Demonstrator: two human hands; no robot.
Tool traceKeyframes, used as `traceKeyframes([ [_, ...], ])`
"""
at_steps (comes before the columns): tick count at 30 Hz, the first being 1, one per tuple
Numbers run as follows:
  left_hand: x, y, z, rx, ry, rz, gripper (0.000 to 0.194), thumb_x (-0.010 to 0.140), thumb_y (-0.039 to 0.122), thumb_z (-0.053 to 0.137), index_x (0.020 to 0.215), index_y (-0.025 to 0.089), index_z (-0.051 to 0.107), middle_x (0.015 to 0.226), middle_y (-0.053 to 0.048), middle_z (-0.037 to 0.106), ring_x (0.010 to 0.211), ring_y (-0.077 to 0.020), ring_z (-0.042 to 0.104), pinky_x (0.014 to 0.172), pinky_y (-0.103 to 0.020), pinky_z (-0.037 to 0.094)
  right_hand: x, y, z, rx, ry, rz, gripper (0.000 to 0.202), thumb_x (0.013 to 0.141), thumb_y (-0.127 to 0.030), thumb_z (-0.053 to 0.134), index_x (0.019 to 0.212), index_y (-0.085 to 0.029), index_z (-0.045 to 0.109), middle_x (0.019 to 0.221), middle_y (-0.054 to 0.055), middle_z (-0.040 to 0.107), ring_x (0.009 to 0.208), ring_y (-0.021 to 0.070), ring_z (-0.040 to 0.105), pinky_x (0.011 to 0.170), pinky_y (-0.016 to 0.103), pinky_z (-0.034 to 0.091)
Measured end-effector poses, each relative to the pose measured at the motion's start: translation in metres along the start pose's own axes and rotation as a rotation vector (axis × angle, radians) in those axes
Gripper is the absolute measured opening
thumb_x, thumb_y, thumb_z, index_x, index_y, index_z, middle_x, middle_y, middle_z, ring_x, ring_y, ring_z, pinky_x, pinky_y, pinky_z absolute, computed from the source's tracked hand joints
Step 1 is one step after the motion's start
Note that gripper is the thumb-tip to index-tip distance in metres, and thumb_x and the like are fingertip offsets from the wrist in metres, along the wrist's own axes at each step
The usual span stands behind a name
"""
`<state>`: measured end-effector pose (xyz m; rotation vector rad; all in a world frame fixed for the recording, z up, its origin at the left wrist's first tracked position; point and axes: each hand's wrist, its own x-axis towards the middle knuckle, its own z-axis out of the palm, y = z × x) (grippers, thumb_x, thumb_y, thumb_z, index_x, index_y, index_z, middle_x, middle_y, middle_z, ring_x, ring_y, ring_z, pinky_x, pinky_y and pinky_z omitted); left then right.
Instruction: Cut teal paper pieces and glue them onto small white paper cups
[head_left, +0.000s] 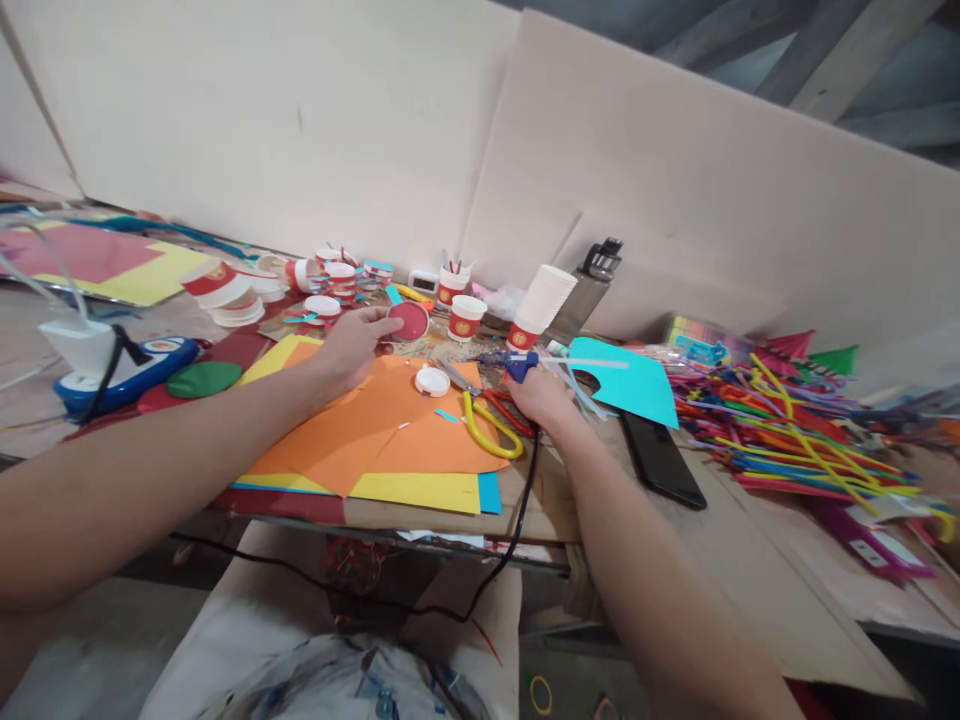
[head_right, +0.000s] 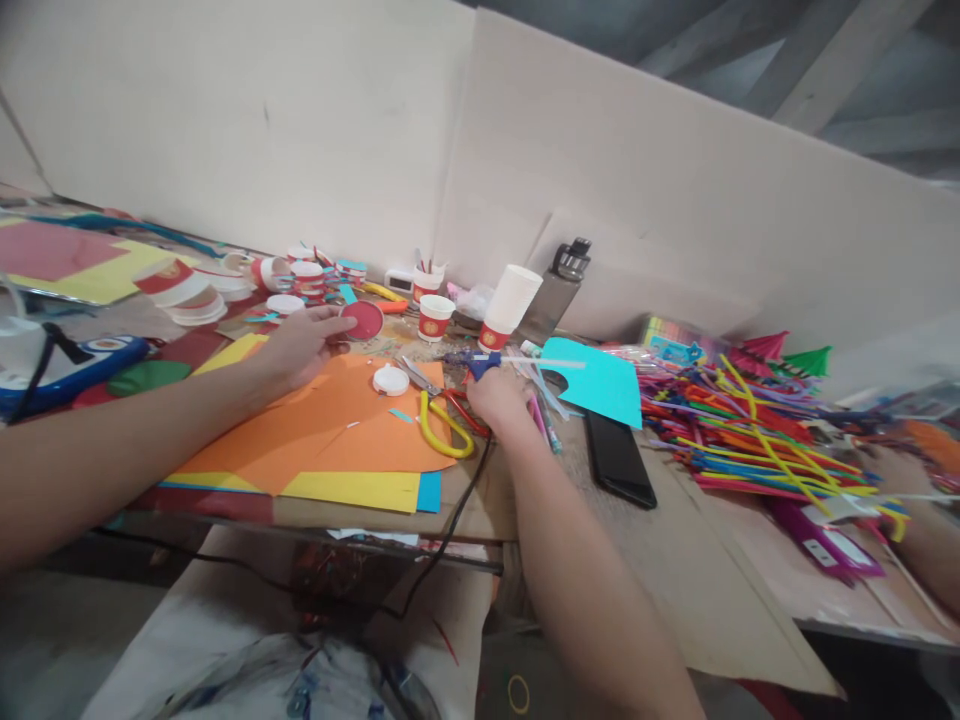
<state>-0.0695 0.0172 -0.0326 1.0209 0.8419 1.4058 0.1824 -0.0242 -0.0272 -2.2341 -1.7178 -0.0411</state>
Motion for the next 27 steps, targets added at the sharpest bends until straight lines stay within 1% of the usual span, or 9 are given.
traceKeyframes([
  [2,-0.001,0.0,0.001,0.03,-0.017,-0.002,0.013,0.064,0.017,0.073,0.073,0.014,0.064,0.076,-0.004,0.066,0.061,-0.0089,0.053,0.054,-0.022,0.035,-0.009,-0.008,-0.005,-0.137,0.114,0.003,0.052,0.083,-0.039,0.062,0.12,-0.002,0.059,0.125,0.031,0.054,0.12,0.0447,0.046,0.094,0.058,0.035],
  [4,-0.002,0.0,0.001,0.065,-0.03,0.014,0.013,0.065,0.019,0.073,0.074,0.014,0.066,0.077,-0.004,0.067,0.062,-0.0092,0.053,0.055,-0.022,0.035,-0.022,-0.02,-0.012,-0.103,0.166,-0.117,0.037,0.086,-0.036,0.058,0.111,-0.009,0.065,0.124,0.025,0.056,0.12,0.0411,0.045,0.094,0.054,0.035],
  [5,-0.002,-0.001,0.0,0.085,-0.036,0.028,0.012,0.065,0.02,0.072,0.074,0.014,0.067,0.076,-0.004,0.067,0.061,-0.0091,0.052,0.054,-0.022,0.035,-0.029,-0.027,-0.014,-0.037,0.086,-0.19,0.028,0.087,-0.035,0.058,0.102,-0.014,0.069,0.118,0.019,0.061,0.116,0.0366,0.049,0.094,0.051,0.036],
  [7,-0.002,-0.002,0.0,0.119,-0.051,0.059,0.01,0.066,0.021,0.072,0.071,0.014,0.067,0.072,-0.003,0.065,0.059,-0.0088,0.05,0.054,-0.022,0.034,-0.042,-0.042,-0.016,0.056,-0.18,-0.323,0.019,0.086,-0.034,0.061,0.092,-0.021,0.072,0.106,0.011,0.067,0.104,0.0297,0.055,0.09,0.045,0.038],
  [8,-0.001,-0.003,0.0,0.131,-0.06,0.074,0.01,0.066,0.021,0.072,0.07,0.014,0.066,0.07,-0.002,0.063,0.059,-0.0087,0.049,0.054,-0.023,0.034,-0.046,-0.049,-0.015,0.045,-0.223,-0.359,0.016,0.084,-0.034,0.064,0.09,-0.022,0.072,0.105,0.009,0.067,0.104,0.0293,0.054,0.089,0.045,0.037],
  [15,-0.003,-0.006,0.001,0.191,-0.133,0.108,0.016,0.066,0.026,0.074,0.075,0.014,0.068,0.075,-0.002,0.064,0.061,-0.0084,0.05,0.057,-0.022,0.037,-0.052,-0.07,-0.001,-0.158,-0.307,-0.372,0.015,0.083,-0.032,0.065,0.081,-0.021,0.075,0.1,0.011,0.068,0.108,0.0341,0.049,0.084,0.041,0.033],
  [19,-0.006,-0.005,0.003,0.112,-0.161,0.035,0.019,0.066,0.027,0.076,0.076,0.014,0.067,0.075,-0.002,0.064,0.062,-0.008,0.051,0.056,-0.022,0.038,-0.054,-0.07,-0.003,-0.131,-0.303,-0.387,0.015,0.084,-0.026,0.062,0.08,-0.016,0.072,0.104,0.015,0.067,0.106,0.033,0.051,0.081,0.038,0.034],
  [22,-0.009,-0.002,0.005,0.052,-0.16,-0.037,0.021,0.064,0.026,0.077,0.075,0.014,0.064,0.074,-0.001,0.064,0.062,-0.0087,0.053,0.055,-0.022,0.039,-0.053,-0.065,0.0,0.089,-0.248,-0.377,0.013,0.086,-0.02,0.055,0.08,-0.015,0.066,0.092,0.012,0.068,0.093,0.0248,0.057,0.075,0.033,0.036],
  [27,-0.015,-0.001,0.01,0.054,-0.175,-0.076,0.023,0.065,0.026,0.077,0.081,0.014,0.066,0.079,-0.003,0.067,0.064,-0.0097,0.056,0.053,-0.021,0.037,-0.04,-0.058,0.013,0.846,-0.109,-0.307,0.011,0.086,-0.026,0.054,0.078,-0.019,0.053,0.072,0.0,0.061,0.065,0.0128,0.054,0.062,0.026,0.039],
])
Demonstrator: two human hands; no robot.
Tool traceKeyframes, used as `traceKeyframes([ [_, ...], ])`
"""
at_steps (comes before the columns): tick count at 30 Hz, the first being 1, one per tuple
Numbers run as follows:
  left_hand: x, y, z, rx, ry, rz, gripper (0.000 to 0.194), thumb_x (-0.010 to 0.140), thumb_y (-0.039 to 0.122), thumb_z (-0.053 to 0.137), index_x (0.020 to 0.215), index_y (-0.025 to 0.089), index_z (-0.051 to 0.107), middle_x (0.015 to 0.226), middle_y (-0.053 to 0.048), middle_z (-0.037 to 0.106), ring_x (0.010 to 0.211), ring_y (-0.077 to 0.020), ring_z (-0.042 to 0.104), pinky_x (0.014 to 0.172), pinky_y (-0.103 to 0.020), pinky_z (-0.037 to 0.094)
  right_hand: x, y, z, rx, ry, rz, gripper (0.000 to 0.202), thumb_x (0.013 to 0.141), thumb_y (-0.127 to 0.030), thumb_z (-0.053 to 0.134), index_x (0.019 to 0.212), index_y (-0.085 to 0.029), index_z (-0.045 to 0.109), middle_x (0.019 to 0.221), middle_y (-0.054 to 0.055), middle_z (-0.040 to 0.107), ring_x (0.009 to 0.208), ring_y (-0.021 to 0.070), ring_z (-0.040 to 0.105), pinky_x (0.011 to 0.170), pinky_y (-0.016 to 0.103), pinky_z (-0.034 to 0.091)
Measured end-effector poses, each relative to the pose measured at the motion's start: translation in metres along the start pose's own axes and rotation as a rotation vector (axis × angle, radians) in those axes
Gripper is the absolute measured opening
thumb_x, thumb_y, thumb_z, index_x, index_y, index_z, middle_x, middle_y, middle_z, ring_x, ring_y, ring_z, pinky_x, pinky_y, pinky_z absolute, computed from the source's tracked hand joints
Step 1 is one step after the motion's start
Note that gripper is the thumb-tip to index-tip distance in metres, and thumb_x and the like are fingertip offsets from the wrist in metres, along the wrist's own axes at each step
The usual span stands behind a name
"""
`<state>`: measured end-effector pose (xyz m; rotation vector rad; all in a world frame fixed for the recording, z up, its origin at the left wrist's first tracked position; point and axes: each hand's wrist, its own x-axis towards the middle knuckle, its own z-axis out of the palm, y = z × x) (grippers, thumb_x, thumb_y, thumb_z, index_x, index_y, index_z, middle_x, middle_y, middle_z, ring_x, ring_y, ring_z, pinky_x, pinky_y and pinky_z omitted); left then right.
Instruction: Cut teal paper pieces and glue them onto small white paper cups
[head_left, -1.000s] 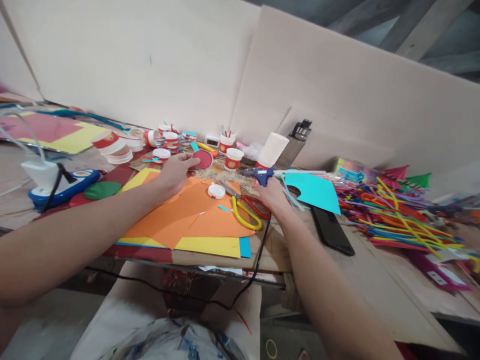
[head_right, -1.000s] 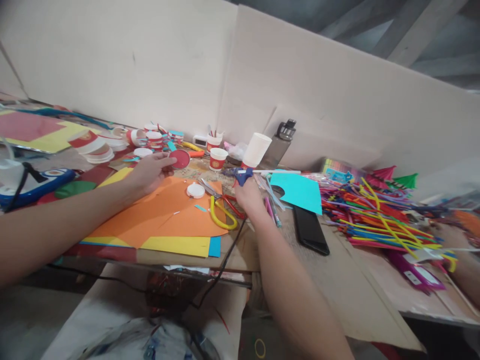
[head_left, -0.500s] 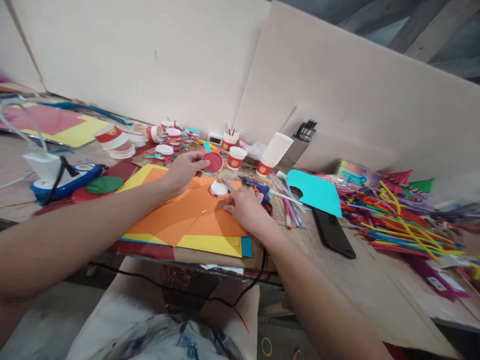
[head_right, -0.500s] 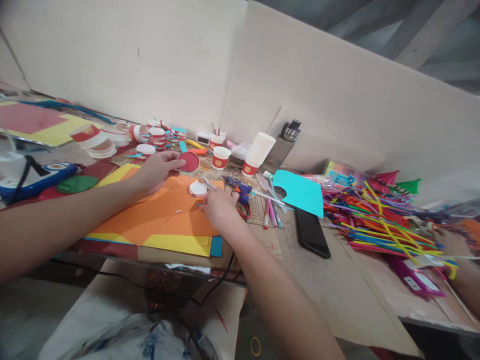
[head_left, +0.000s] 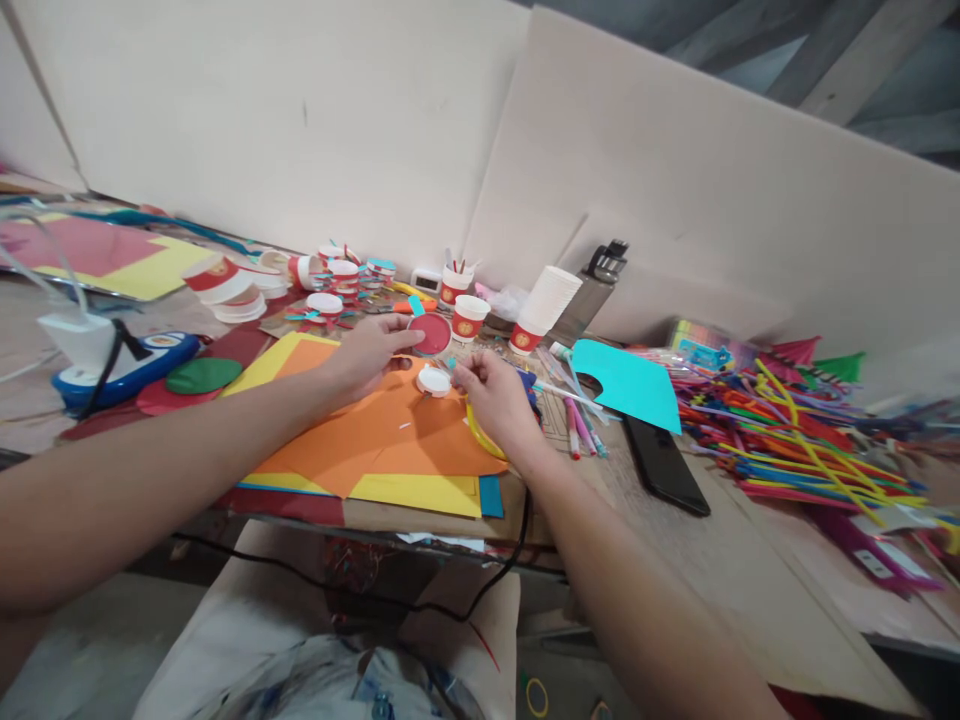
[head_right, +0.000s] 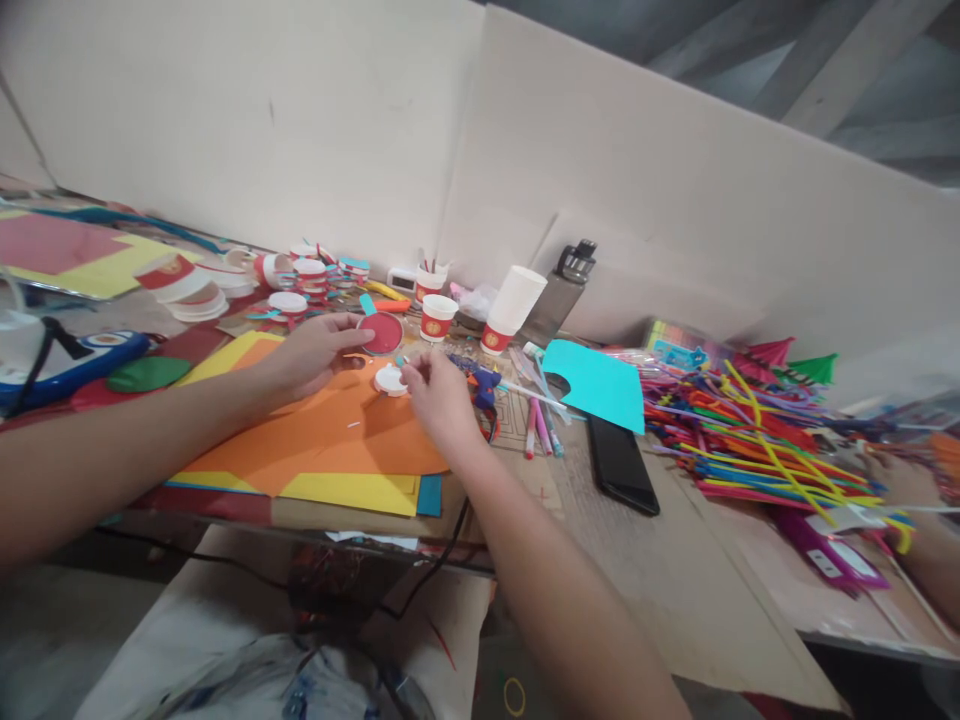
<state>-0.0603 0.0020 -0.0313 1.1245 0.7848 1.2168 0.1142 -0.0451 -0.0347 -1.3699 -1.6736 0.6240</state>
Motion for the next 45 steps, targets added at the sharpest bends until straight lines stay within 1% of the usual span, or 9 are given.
traceKeyframes([
  [2,-0.002,-0.001,0.002,0.014,-0.035,0.011,0.024,0.066,0.026,0.077,0.084,0.014,0.067,0.081,-0.003,0.068,0.065,-0.0097,0.058,0.053,-0.021,0.038,0.004,0.003,0.003,0.214,0.012,0.021,0.014,0.083,-0.03,0.058,0.077,-0.019,0.053,0.067,-0.002,0.059,0.057,0.0109,0.052,0.056,0.024,0.039],
  [3,-0.002,-0.001,0.003,0.021,-0.054,0.021,0.024,0.066,0.026,0.077,0.084,0.014,0.067,0.082,-0.003,0.068,0.065,-0.0096,0.058,0.054,-0.021,0.038,0.005,0.004,0.004,0.282,0.015,0.036,0.014,0.081,-0.031,0.06,0.076,-0.019,0.054,0.064,-0.003,0.057,0.055,0.0102,0.05,0.054,0.024,0.038],
  [6,-0.004,-0.002,0.005,0.033,-0.087,0.044,0.021,0.067,0.026,0.077,0.081,0.015,0.066,0.079,-0.002,0.067,0.063,-0.0088,0.057,0.054,-0.021,0.039,0.007,0.004,0.007,0.368,0.039,0.047,0.017,0.075,-0.032,0.065,0.074,-0.018,0.056,0.061,-0.004,0.056,0.053,0.009,0.05,0.051,0.023,0.037],
  [9,-0.006,-0.001,0.007,0.037,-0.089,0.045,0.022,0.066,0.026,0.078,0.079,0.014,0.066,0.076,-0.001,0.066,0.062,-0.0086,0.057,0.054,-0.021,0.039,0.007,0.004,0.008,0.398,0.05,0.047,0.019,0.071,-0.033,0.068,0.075,-0.019,0.056,0.062,-0.004,0.057,0.054,0.0086,0.051,0.052,0.023,0.038],
  [17,-0.008,0.0,0.008,0.052,-0.133,0.036,0.025,0.067,0.028,0.077,0.085,0.013,0.067,0.08,-0.003,0.068,0.064,-0.0107,0.06,0.056,-0.022,0.042,0.009,0.01,0.009,0.369,0.055,0.038,0.021,0.071,-0.03,0.069,0.079,-0.021,0.053,0.066,-0.004,0.059,0.056,0.0098,0.053,0.054,0.023,0.041],
  [24,-0.009,-0.001,0.01,0.043,-0.122,0.022,0.028,0.067,0.027,0.077,0.089,0.013,0.067,0.083,-0.004,0.067,0.066,-0.0113,0.06,0.055,-0.022,0.044,0.008,0.01,0.009,0.268,0.095,0.022,0.023,0.072,-0.028,0.067,0.086,-0.022,0.05,0.066,-0.005,0.06,0.061,0.0128,0.058,0.056,0.025,0.043],
  [28,-0.006,-0.005,0.008,0.05,-0.105,0.02,0.03,0.065,0.027,0.079,0.088,0.013,0.065,0.084,-0.004,0.067,0.068,-0.0124,0.061,0.058,-0.024,0.046,0.007,0.009,0.009,0.216,0.088,0.016,0.024,0.073,-0.029,0.066,0.089,-0.022,0.049,0.065,-0.005,0.061,0.059,0.0132,0.058,0.056,0.025,0.042],
  [37,-0.005,-0.006,0.008,0.063,-0.136,0.021,0.038,0.058,0.021,0.083,0.09,0.014,0.064,0.086,-0.005,0.068,0.07,-0.0148,0.063,0.063,-0.029,0.048,0.007,0.009,0.008,0.18,0.067,0.001,0.027,0.075,-0.031,0.065,0.093,-0.022,0.048,0.066,-0.005,0.061,0.061,0.0127,0.058,0.058,0.024,0.04],
  [45,-0.004,-0.008,0.011,0.12,-0.097,0.024,0.036,0.057,0.018,0.081,0.087,0.014,0.062,0.081,-0.004,0.068,0.066,-0.0135,0.062,0.059,-0.026,0.046,0.005,0.006,0.007,0.156,0.063,-0.005,0.027,0.075,-0.028,0.065,0.094,-0.022,0.048,0.065,-0.006,0.06,0.061,0.0124,0.057,0.058,0.024,0.039],
])
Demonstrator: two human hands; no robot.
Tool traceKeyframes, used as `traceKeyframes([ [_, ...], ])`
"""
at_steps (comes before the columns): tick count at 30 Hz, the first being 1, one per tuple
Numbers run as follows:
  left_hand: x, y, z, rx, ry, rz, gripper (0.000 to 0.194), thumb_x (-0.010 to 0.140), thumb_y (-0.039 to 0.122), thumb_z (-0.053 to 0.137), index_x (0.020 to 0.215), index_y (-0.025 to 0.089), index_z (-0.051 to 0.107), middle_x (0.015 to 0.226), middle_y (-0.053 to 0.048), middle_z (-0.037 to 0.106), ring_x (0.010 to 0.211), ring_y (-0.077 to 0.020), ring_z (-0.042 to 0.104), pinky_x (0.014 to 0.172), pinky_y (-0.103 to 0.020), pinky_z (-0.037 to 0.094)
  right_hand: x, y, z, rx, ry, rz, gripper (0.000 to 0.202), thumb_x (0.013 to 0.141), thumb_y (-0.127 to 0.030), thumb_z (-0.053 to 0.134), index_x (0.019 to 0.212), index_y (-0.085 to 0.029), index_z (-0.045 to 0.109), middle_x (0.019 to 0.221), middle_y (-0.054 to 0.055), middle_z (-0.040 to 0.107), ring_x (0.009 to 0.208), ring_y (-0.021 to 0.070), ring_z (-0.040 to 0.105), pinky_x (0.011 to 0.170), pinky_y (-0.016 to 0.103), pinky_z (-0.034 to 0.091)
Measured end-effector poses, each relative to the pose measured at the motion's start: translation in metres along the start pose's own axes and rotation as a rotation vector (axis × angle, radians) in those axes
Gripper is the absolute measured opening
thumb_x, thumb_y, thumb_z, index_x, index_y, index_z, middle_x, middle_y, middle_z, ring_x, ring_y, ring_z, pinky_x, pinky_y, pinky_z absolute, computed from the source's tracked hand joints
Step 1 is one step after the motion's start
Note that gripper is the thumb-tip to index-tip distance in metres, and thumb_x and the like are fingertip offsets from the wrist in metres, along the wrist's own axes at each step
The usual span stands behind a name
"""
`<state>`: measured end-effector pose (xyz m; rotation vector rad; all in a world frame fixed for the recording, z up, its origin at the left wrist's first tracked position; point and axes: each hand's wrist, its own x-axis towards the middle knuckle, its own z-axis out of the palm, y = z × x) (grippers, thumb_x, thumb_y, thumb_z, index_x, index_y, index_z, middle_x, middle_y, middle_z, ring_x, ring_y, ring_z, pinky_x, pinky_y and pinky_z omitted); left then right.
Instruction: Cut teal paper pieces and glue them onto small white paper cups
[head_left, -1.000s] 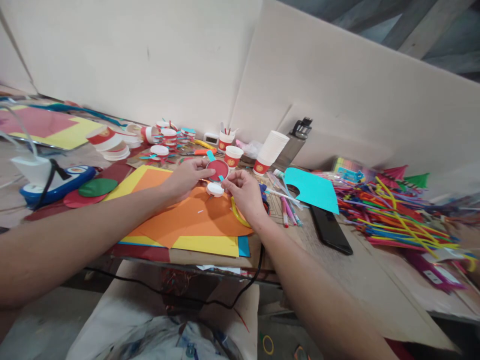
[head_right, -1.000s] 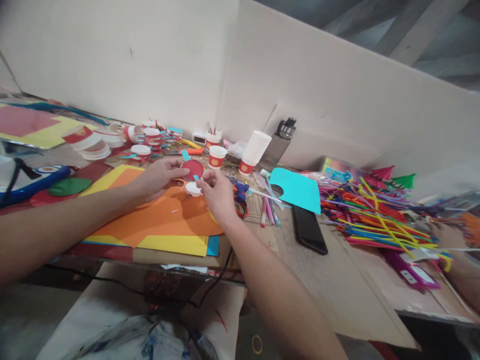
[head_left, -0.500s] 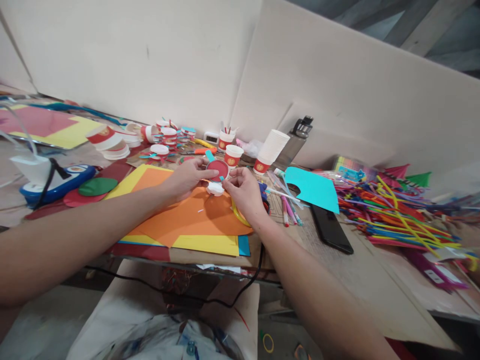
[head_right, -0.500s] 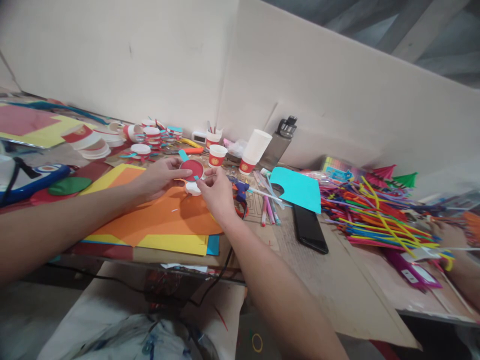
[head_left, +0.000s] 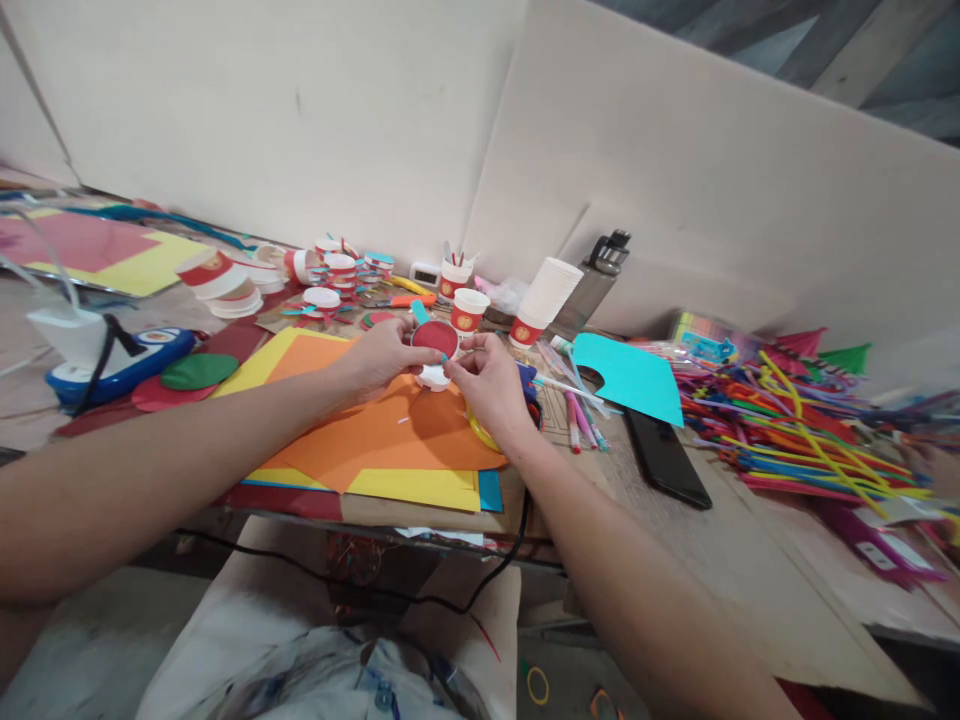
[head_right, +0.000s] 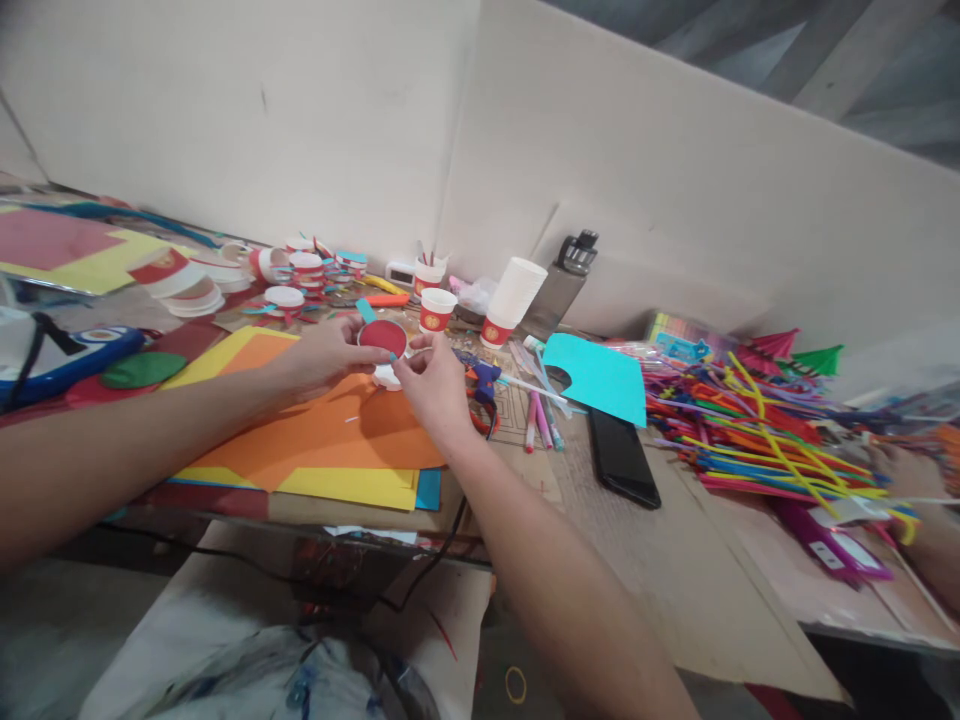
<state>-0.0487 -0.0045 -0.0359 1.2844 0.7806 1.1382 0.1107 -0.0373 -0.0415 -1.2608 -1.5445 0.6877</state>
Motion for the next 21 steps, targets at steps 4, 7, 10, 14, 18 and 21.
traceKeyframes([
  [4,-0.0002,0.001,0.0017,-0.006,0.037,-0.017,0.036,0.056,0.018,0.081,0.085,0.013,0.06,0.08,-0.004,0.068,0.066,-0.014,0.062,0.062,-0.028,0.048,-0.0005,0.0001,-0.0004,-0.016,-0.031,0.004,0.03,0.076,-0.031,0.066,0.097,-0.022,0.048,0.068,-0.005,0.061,0.061,0.012,0.056,0.059,0.024,0.039],
  [7,0.0002,0.0028,0.0012,-0.057,0.046,-0.046,0.035,0.056,0.016,0.081,0.083,0.013,0.059,0.082,-0.004,0.068,0.066,-0.0132,0.062,0.062,-0.028,0.049,0.0007,-0.0007,-0.0003,0.071,-0.035,0.007,0.034,0.075,-0.037,0.068,0.098,-0.022,0.048,0.076,-0.003,0.062,0.066,0.0118,0.057,0.06,0.025,0.041],
  [10,0.0015,0.0046,-0.0002,-0.13,0.054,-0.092,0.034,0.055,0.012,0.08,0.08,0.014,0.057,0.08,-0.003,0.067,0.066,-0.0121,0.061,0.062,-0.027,0.049,0.0024,-0.0033,-0.0005,0.196,0.002,0.047,0.034,0.075,-0.041,0.067,0.096,-0.021,0.049,0.081,-0.002,0.06,0.068,0.0109,0.055,0.062,0.025,0.043],
  [14,0.0037,0.0057,-0.0018,-0.197,0.039,-0.14,0.03,0.055,0.008,0.077,0.076,0.013,0.057,0.078,-0.003,0.066,0.067,-0.0122,0.061,0.065,-0.028,0.051,0.0034,-0.0059,-0.0011,0.294,0.013,0.158,0.032,0.075,-0.042,0.066,0.091,-0.02,0.051,0.077,-0.002,0.059,0.063,0.0093,0.053,0.058,0.023,0.042],
  [18,0.0054,0.0056,-0.0028,-0.217,0.059,-0.169,0.026,0.057,0.004,0.073,0.074,0.013,0.055,0.074,-0.003,0.064,0.063,-0.0105,0.06,0.061,-0.025,0.05,0.0036,-0.0043,-0.0011,0.328,0.023,0.204,0.032,0.073,-0.043,0.067,0.089,-0.02,0.052,0.076,-0.003,0.059,0.062,0.0081,0.052,0.058,0.022,0.041],
  [21,0.0065,0.0049,-0.0038,-0.22,0.057,-0.178,0.026,0.057,0.004,0.072,0.074,0.013,0.054,0.073,-0.002,0.064,0.062,-0.0097,0.06,0.06,-0.023,0.05,0.0036,-0.0028,-0.0006,0.334,0.02,0.208,0.033,0.072,-0.044,0.067,0.088,-0.02,0.052,0.075,-0.004,0.059,0.061,0.0077,0.052,0.057,0.021,0.041],
])
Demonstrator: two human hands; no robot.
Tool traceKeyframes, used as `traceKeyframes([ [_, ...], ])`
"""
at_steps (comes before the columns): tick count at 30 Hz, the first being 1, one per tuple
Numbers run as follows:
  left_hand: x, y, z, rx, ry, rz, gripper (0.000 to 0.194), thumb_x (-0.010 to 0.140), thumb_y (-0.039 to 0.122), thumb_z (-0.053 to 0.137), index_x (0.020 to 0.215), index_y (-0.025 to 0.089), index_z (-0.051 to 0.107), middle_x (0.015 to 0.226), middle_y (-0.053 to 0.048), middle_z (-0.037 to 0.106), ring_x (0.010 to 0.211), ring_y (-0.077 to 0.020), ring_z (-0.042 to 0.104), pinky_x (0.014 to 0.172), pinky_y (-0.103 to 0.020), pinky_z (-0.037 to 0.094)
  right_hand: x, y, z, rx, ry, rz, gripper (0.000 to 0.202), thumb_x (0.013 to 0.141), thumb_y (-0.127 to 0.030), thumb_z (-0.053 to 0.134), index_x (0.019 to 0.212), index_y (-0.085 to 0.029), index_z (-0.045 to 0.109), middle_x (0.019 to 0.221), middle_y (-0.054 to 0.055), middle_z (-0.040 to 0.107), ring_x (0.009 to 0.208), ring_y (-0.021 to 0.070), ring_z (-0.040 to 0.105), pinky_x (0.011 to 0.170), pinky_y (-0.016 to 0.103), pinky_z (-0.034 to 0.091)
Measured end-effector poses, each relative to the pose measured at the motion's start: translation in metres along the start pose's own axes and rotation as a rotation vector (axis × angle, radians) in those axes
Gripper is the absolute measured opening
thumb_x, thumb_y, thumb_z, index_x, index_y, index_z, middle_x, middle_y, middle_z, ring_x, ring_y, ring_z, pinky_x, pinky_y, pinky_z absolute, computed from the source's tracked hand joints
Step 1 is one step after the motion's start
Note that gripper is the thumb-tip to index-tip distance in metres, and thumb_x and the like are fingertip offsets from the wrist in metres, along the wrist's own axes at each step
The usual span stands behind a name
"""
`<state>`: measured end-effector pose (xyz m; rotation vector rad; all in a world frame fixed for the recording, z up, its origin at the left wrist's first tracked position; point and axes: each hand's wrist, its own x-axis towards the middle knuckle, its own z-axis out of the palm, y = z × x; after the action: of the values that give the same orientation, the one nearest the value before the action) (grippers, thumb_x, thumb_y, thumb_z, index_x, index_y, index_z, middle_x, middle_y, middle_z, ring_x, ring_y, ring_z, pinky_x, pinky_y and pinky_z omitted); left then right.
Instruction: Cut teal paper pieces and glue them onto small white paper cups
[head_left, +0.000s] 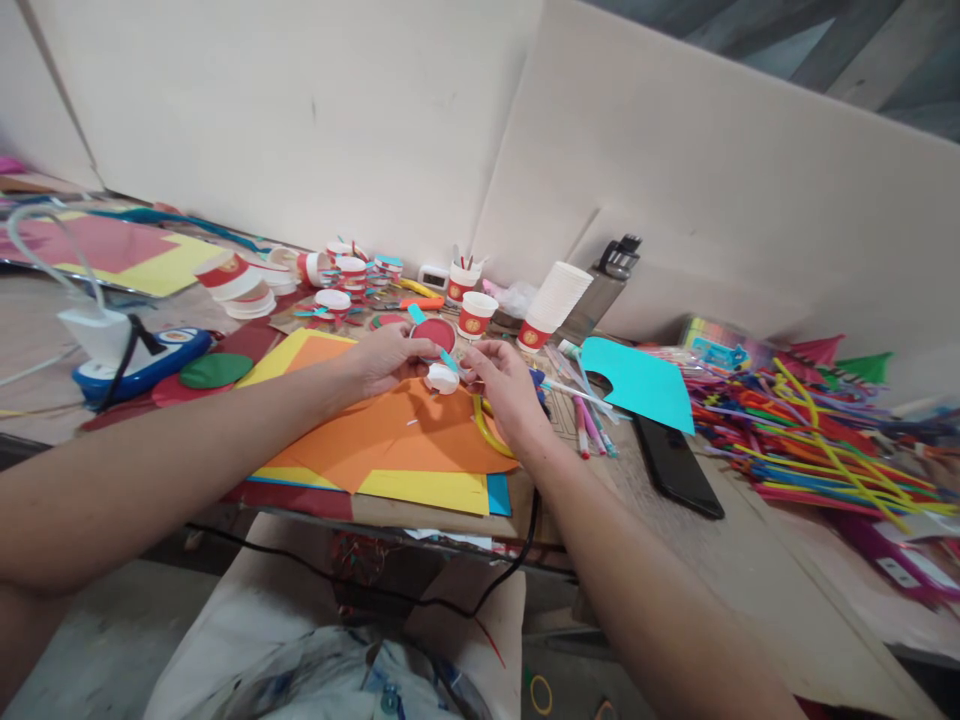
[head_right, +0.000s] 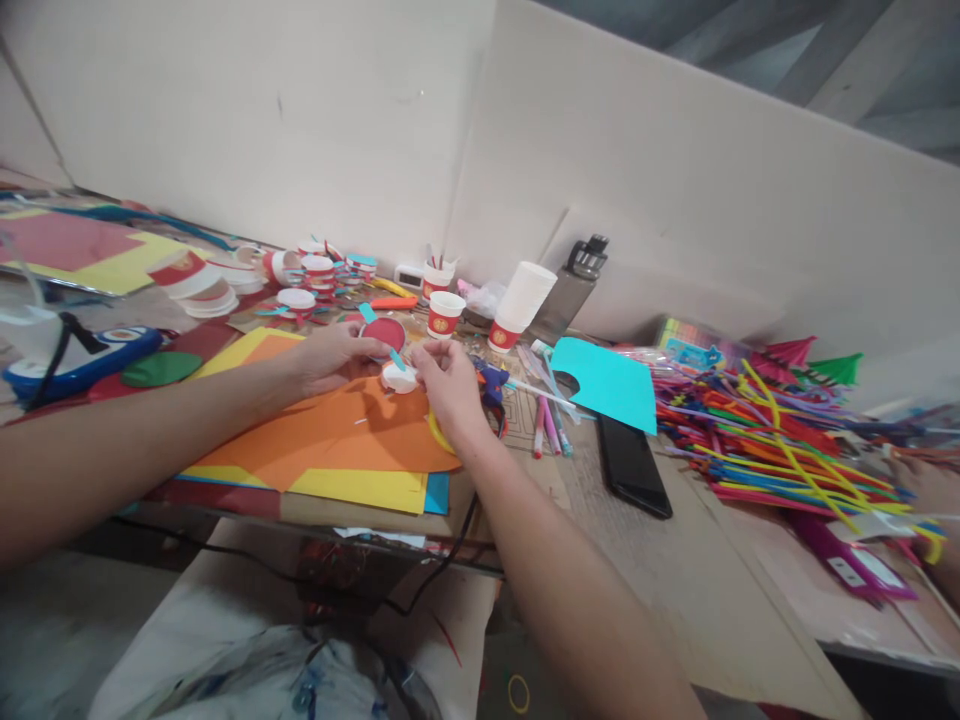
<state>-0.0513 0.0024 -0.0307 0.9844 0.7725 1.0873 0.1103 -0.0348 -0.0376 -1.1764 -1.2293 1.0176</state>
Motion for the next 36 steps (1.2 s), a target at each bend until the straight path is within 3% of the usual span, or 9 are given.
traceKeyframes([
  [12,-0.002,-0.005,-0.001,0.122,-0.069,0.068,0.032,0.058,0.015,0.081,0.085,0.01,0.064,0.079,-0.006,0.068,0.067,-0.0137,0.063,0.062,-0.028,0.05,-0.004,-0.003,0.003,-0.016,-0.037,0.012,0.034,0.071,-0.044,0.067,0.089,-0.019,0.054,0.078,-0.003,0.06,0.062,0.0075,0.053,0.056,0.021,0.04],
  [20,-0.002,-0.009,-0.005,0.438,-0.053,0.173,0.029,0.061,0.028,0.083,0.078,0.014,0.064,0.068,-0.002,0.064,0.058,-0.0135,0.058,0.056,-0.026,0.045,0.001,0.006,0.002,0.041,-0.109,-0.022,0.029,0.071,-0.045,0.067,0.081,-0.019,0.06,0.071,-0.004,0.057,0.057,0.0075,0.047,0.053,0.021,0.037],
  [27,-0.007,-0.006,-0.002,0.375,-0.158,0.173,0.028,0.064,0.029,0.081,0.083,0.015,0.066,0.077,-0.004,0.068,0.067,-0.0144,0.062,0.063,-0.026,0.047,0.002,0.007,0.001,0.086,-0.125,-0.025,0.022,0.073,-0.041,0.064,0.079,-0.02,0.062,0.069,-0.004,0.059,0.055,0.0085,0.051,0.052,0.021,0.041],
  [36,-0.001,-0.008,-0.008,0.466,-0.106,0.167,0.027,0.062,0.026,0.08,0.083,0.013,0.069,0.076,-0.005,0.069,0.062,-0.0156,0.062,0.057,-0.026,0.047,-0.003,0.004,0.003,0.019,-0.161,-0.08,0.021,0.074,-0.039,0.065,0.074,-0.019,0.06,0.063,-0.005,0.054,0.055,0.0075,0.045,0.053,0.021,0.038],
])
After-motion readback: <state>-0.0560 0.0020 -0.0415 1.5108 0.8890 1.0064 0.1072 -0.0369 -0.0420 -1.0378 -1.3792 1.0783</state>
